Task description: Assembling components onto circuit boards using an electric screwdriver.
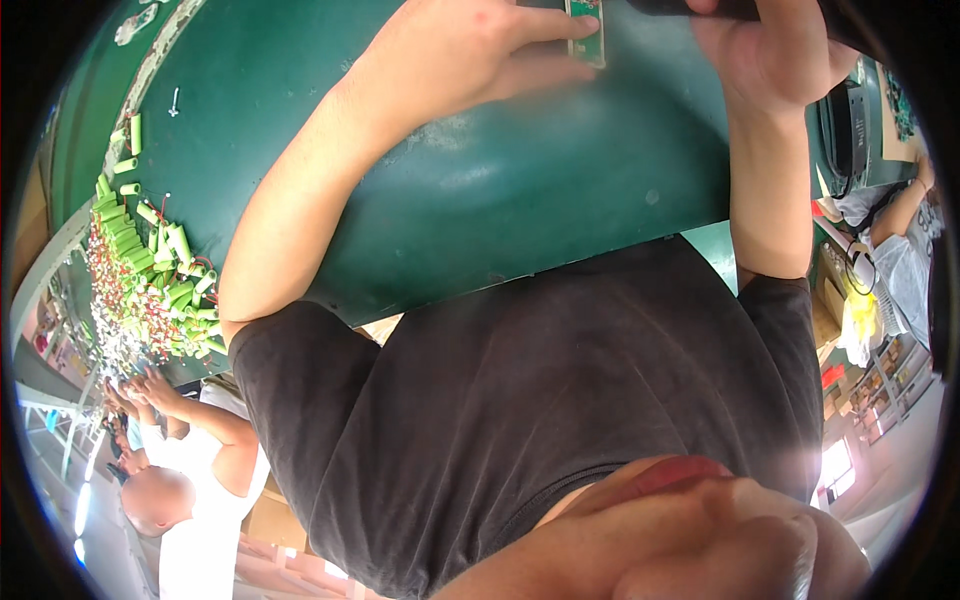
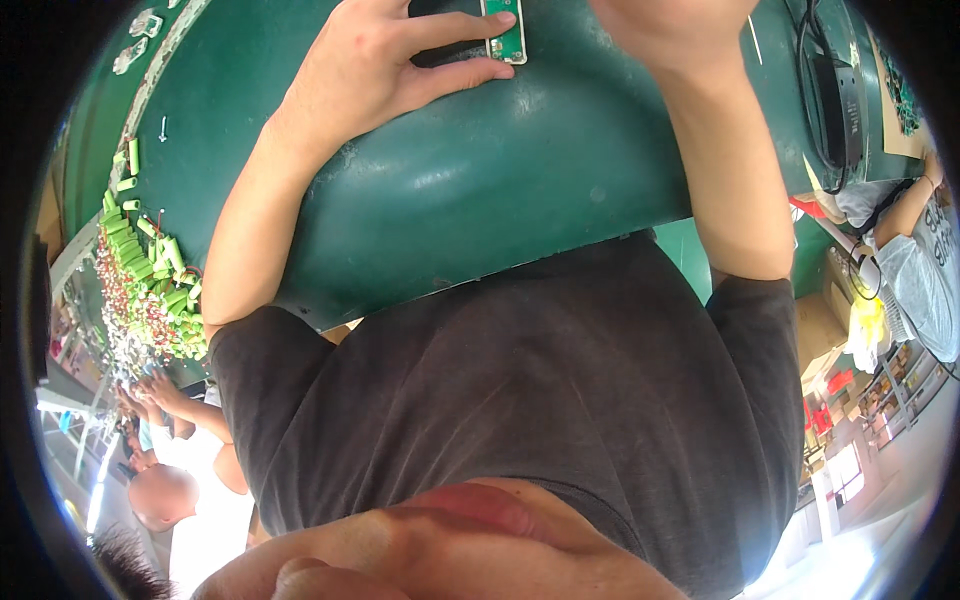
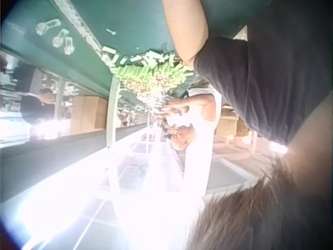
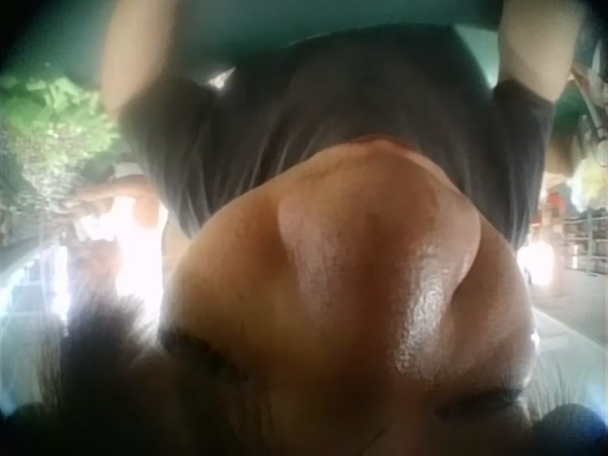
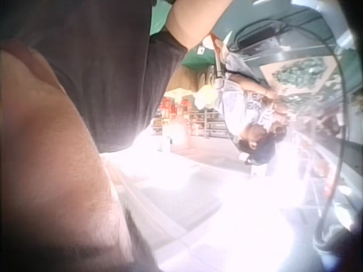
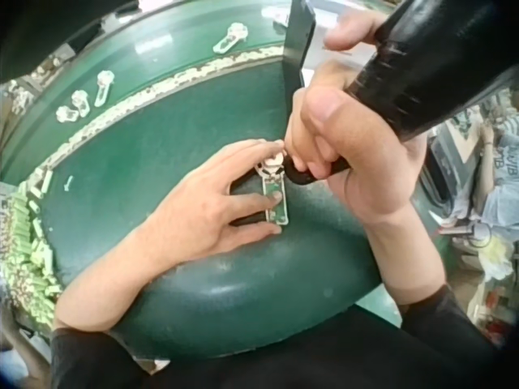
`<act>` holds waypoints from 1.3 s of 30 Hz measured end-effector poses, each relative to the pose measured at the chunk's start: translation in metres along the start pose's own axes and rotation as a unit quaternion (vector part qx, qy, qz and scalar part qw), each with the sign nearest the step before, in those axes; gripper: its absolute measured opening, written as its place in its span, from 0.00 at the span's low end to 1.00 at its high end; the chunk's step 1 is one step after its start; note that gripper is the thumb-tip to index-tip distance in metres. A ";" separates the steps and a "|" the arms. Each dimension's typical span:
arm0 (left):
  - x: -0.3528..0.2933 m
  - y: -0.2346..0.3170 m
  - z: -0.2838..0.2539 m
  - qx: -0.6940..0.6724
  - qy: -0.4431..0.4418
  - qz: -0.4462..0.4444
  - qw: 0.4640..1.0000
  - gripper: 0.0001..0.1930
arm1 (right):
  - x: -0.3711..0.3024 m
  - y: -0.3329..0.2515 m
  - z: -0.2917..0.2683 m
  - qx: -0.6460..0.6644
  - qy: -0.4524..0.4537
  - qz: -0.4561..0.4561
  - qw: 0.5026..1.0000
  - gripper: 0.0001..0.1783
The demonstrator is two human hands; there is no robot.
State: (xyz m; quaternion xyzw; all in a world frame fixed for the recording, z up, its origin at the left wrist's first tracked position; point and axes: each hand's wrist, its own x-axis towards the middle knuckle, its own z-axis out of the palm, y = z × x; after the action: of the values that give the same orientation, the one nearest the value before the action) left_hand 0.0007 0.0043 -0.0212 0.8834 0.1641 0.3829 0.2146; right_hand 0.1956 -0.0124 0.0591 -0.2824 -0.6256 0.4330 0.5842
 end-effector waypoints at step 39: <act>-0.002 -0.135 -0.188 0.318 0.076 -0.284 0.901 0.22 | -0.007 0.019 -0.011 0.152 0.080 0.110 0.979 0.22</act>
State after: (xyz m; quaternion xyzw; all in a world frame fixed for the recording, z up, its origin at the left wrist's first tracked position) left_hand -0.1579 0.1666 0.0256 0.7890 0.5366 0.2990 0.0082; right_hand 0.2043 -0.0075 0.0384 -0.2910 -0.4688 0.5604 0.6177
